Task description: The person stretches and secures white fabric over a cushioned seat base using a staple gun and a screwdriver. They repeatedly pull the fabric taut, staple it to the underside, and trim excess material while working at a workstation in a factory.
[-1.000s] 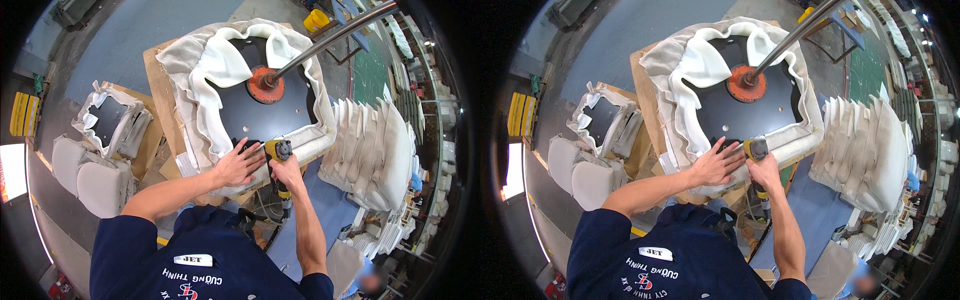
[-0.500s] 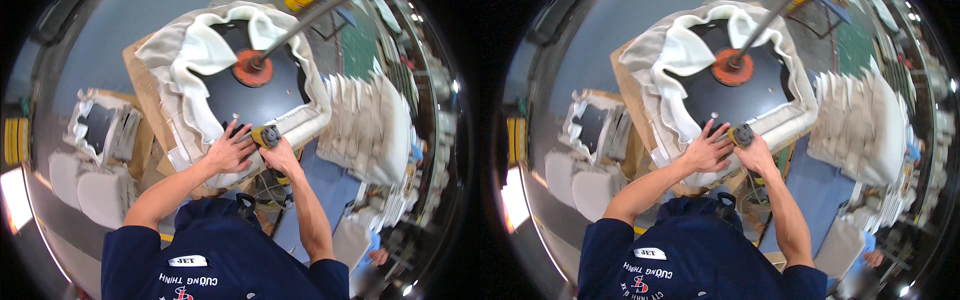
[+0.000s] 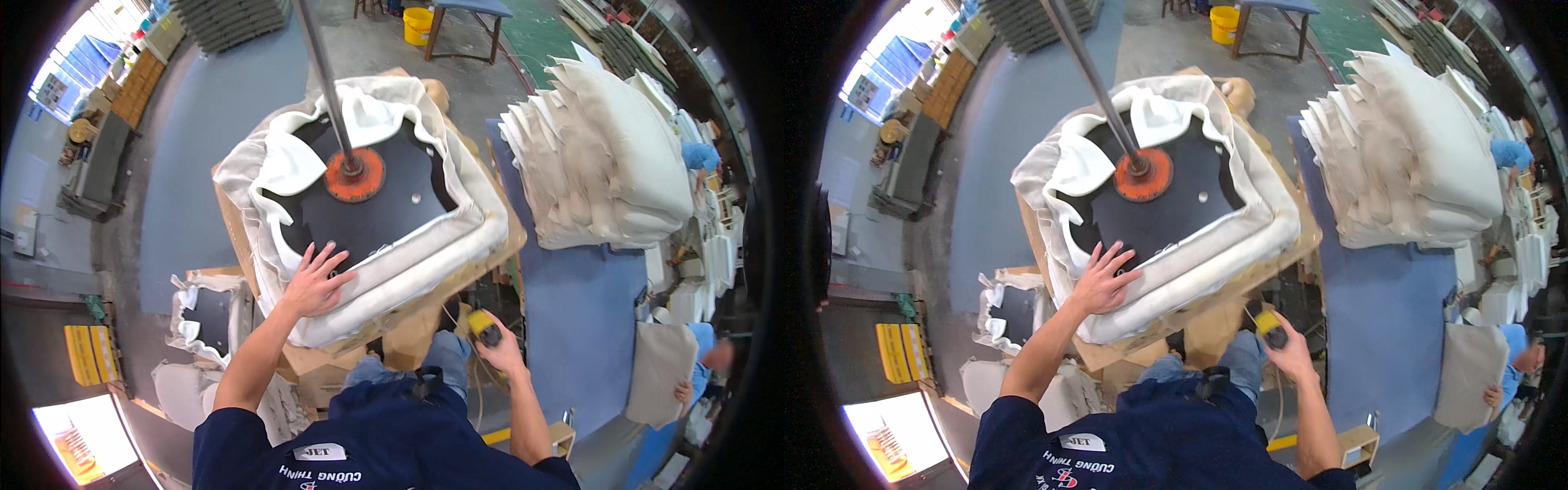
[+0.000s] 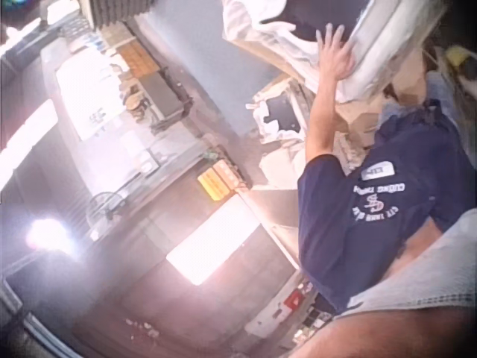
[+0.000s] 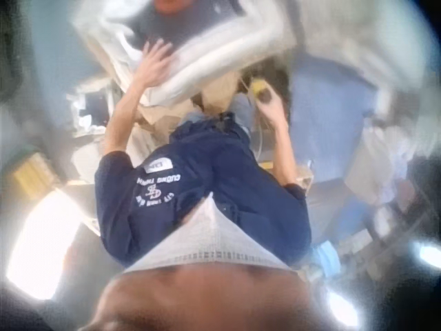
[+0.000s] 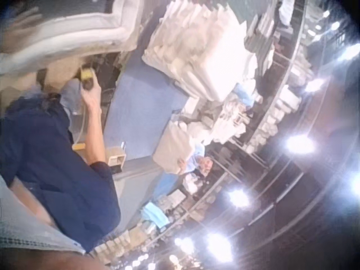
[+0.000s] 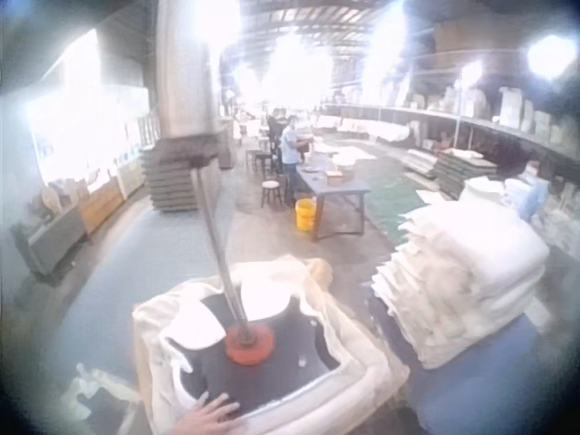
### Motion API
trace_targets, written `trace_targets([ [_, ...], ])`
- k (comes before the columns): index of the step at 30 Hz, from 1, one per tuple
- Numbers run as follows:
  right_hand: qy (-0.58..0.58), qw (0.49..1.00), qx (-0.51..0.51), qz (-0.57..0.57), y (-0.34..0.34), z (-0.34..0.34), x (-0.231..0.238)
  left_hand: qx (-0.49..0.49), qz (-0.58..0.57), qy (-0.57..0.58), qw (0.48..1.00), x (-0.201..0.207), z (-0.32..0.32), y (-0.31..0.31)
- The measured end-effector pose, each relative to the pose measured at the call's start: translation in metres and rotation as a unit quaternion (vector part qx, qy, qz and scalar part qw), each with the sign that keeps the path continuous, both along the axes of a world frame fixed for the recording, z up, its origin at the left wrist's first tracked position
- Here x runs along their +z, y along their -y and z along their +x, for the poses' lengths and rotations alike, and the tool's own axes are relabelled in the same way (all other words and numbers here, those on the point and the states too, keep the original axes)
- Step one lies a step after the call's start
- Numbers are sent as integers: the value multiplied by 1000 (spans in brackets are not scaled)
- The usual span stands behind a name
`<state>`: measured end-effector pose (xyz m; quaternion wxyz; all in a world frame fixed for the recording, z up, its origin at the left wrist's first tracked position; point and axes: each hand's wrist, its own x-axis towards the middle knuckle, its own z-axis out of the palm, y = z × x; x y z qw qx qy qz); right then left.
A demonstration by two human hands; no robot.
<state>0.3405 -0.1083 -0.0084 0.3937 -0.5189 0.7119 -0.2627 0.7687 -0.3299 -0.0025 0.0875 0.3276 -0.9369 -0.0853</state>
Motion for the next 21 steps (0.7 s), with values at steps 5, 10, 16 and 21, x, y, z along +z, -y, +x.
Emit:
trace_targets([
  [5,-4,966,-212,146,-74,-126,-131,153,-14,83,985,4,12,-4],
  [10,-95,911,-382,121,-161,-257,-322,375,10,94,922,7,-67,-46],
  [16,-188,830,-492,184,-123,-345,-338,396,204,67,893,36,-192,-59],
  [21,-220,835,-464,200,-87,-372,-335,429,160,47,888,10,-188,-66],
])
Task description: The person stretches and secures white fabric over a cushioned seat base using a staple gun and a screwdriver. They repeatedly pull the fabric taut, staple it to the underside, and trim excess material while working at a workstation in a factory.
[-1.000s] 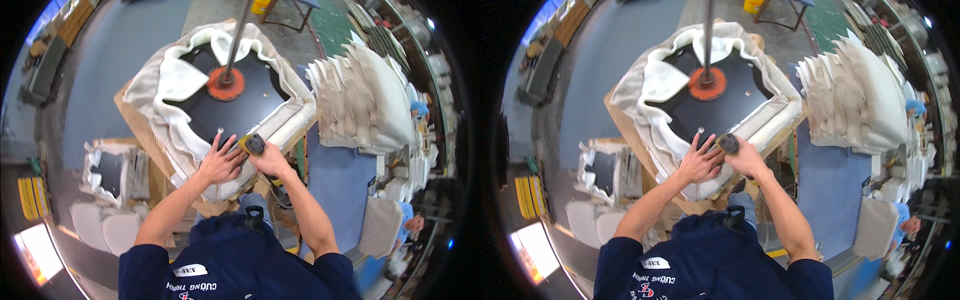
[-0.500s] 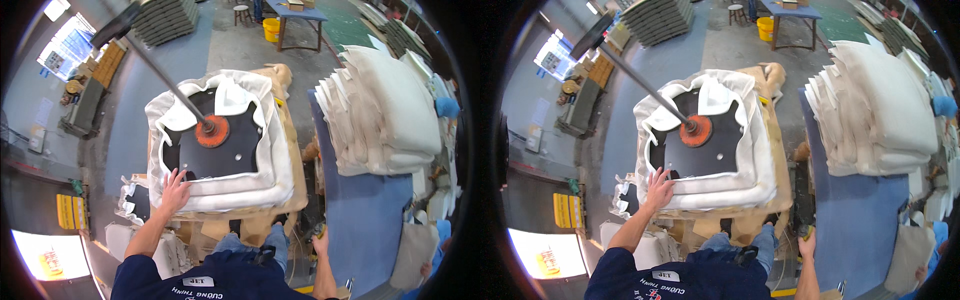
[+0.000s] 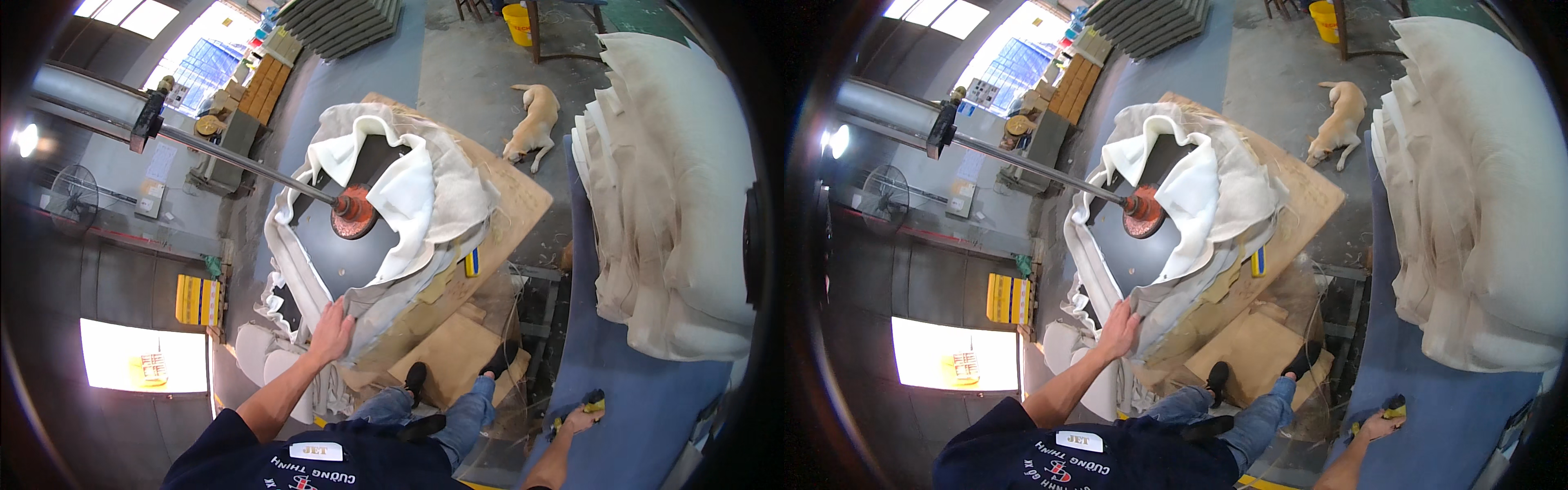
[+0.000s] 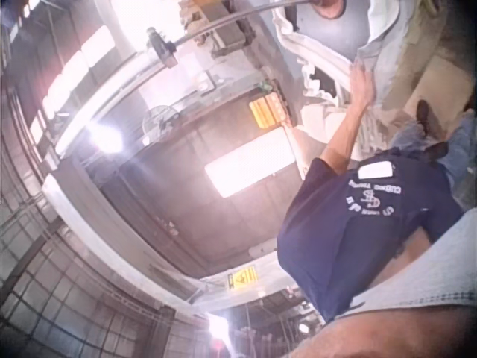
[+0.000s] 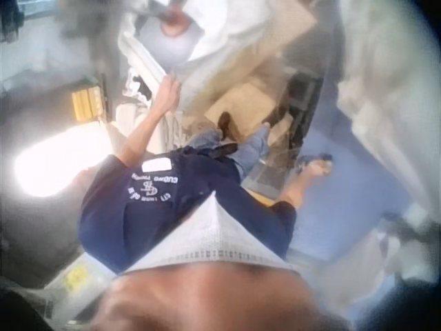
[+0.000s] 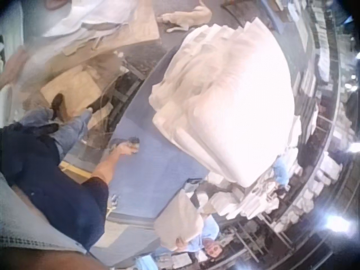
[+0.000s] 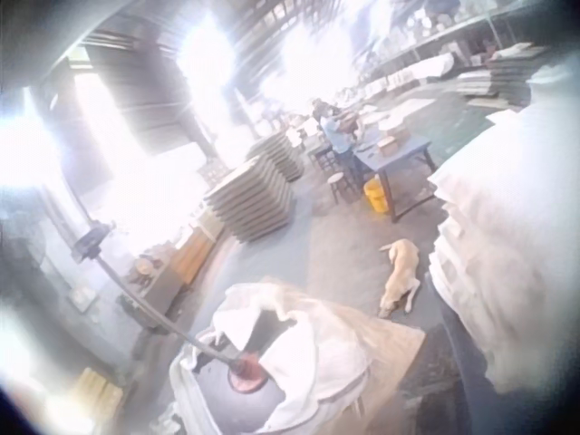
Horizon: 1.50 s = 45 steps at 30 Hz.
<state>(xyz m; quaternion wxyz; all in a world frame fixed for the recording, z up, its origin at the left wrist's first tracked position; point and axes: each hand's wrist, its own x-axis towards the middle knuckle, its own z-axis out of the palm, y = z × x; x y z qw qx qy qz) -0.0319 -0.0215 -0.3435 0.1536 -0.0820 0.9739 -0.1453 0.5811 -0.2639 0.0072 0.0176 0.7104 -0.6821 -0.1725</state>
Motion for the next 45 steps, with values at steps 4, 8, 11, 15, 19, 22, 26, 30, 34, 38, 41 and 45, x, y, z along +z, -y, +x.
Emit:
trace_targets([
  [4,53,989,-6,136,32,1,9,79,25,7,997,-7,26,0],
  [8,69,983,156,-65,44,36,35,148,3,13,989,-17,56,4],
  [11,181,898,234,-325,103,116,122,233,-20,-5,972,-31,69,1],
  [15,311,772,326,-448,194,241,282,280,-14,23,960,-42,95,9],
  [19,445,704,270,-483,268,325,284,227,-58,0,972,-53,144,33],
  [22,471,742,237,-414,289,362,280,182,-70,-37,980,-51,181,50],
  [26,649,715,17,-259,277,394,317,157,-108,-100,977,-52,229,66],
  [30,788,608,-65,-69,258,423,325,189,-190,-333,904,-24,226,72],
  [34,710,702,57,-27,253,470,342,358,-204,-453,790,-29,183,22],
  [38,603,765,186,-124,225,502,332,419,284,-643,574,-16,133,-47],
  [41,536,777,271,-186,205,513,331,390,334,-636,576,2,108,-39],
  [45,470,775,404,-122,205,516,362,316,226,-632,671,-27,100,-25],
])
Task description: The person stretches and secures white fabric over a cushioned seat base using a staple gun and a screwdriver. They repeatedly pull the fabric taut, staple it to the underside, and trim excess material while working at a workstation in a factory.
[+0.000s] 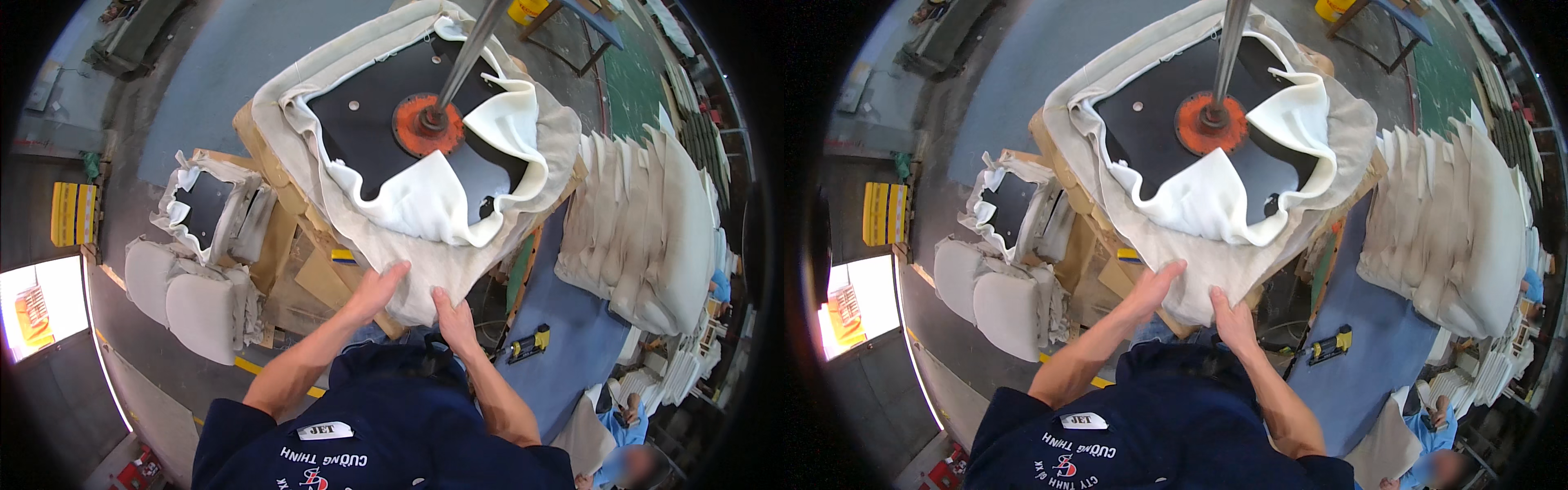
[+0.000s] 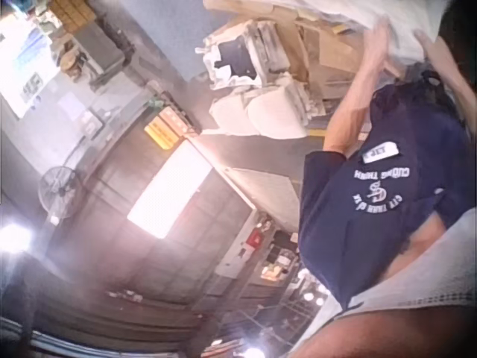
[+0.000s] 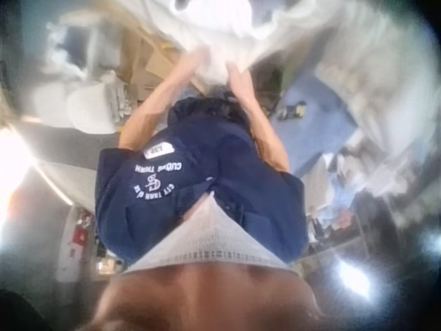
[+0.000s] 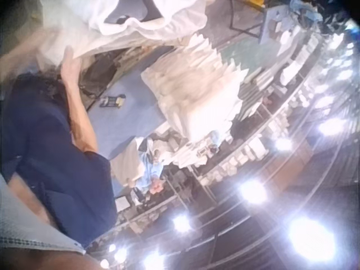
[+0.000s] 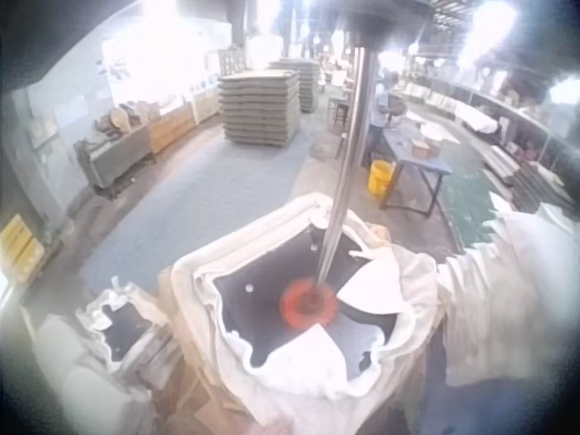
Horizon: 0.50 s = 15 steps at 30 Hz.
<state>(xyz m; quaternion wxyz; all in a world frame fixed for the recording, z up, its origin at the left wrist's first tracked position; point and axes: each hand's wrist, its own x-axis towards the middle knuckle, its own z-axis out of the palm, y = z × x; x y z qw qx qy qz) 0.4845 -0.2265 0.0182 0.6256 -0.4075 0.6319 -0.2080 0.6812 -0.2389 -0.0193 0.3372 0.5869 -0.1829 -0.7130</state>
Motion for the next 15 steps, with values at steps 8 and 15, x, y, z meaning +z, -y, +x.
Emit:
trace_targets([
  [8,63,994,69,-55,-8,11,-18,12,-87,108,990,9,35,-28],
  [15,130,987,61,-68,-9,29,-14,-11,-93,166,982,-6,56,-25],
])
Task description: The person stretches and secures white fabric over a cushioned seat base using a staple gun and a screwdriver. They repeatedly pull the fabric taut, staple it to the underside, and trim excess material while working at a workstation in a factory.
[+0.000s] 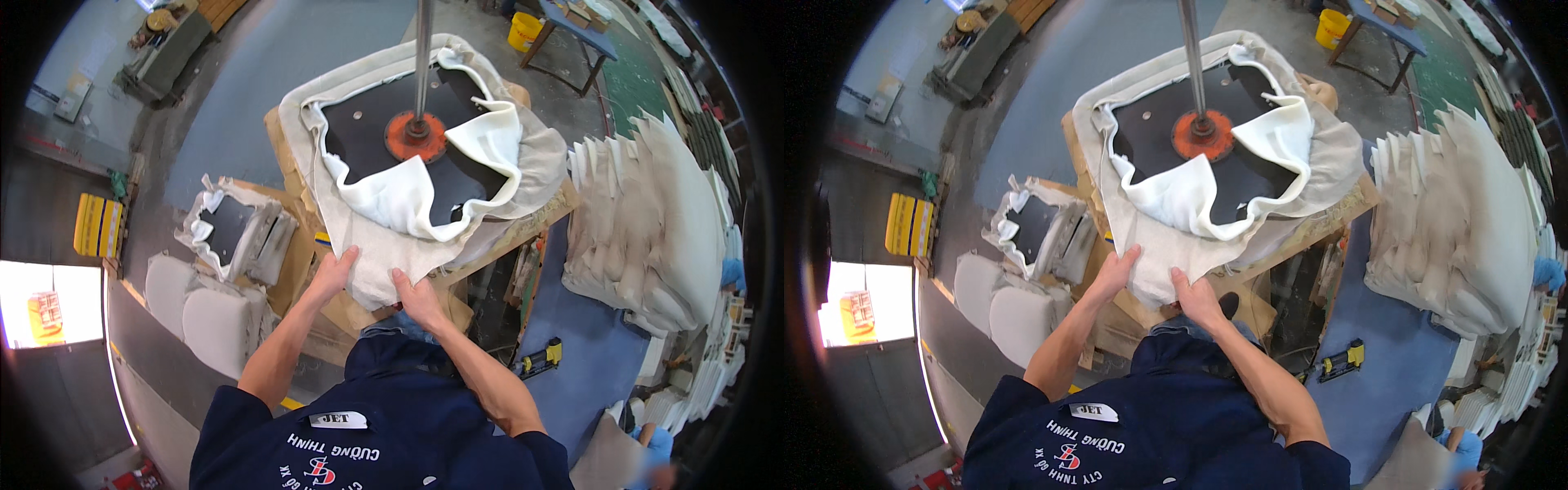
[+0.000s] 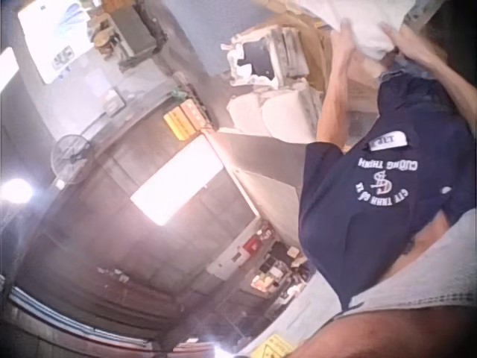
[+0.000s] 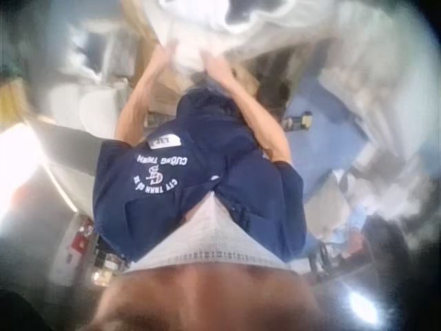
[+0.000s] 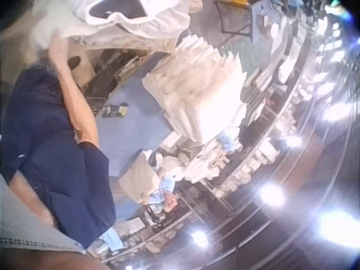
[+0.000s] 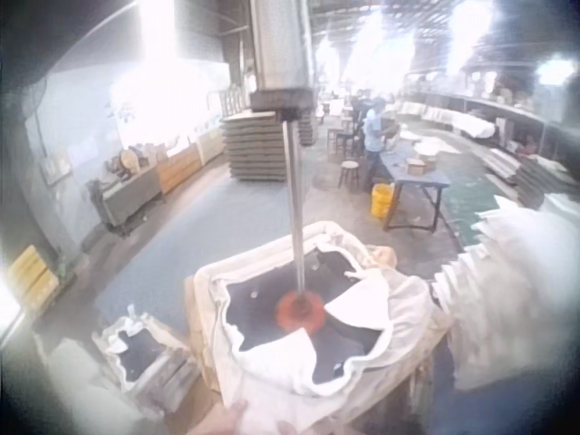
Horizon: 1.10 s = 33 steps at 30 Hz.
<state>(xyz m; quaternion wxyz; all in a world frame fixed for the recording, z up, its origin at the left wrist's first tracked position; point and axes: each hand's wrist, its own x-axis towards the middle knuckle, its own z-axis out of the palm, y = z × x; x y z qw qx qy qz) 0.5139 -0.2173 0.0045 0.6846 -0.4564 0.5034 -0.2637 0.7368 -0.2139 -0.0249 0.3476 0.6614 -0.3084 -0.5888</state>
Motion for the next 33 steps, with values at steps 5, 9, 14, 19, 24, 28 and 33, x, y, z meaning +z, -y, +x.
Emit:
trace_targets([
  [5,56,998,-13,-5,2,7,-6,-47,-54,47,996,9,7,6],
  [9,90,994,-42,54,-1,18,0,-63,-52,32,996,25,16,14],
  [14,64,992,-48,97,-15,27,23,-54,-73,80,993,14,29,-1],
  [19,82,995,-3,58,-4,48,22,-85,-104,83,987,40,49,10],
  [24,80,997,19,-6,-2,61,-11,-164,-48,195,966,62,67,24],
  [28,67,997,27,-29,-10,72,-23,-141,-87,197,966,52,76,15],
  [33,42,998,33,-37,-21,59,6,-134,-87,140,977,44,75,-6],
])
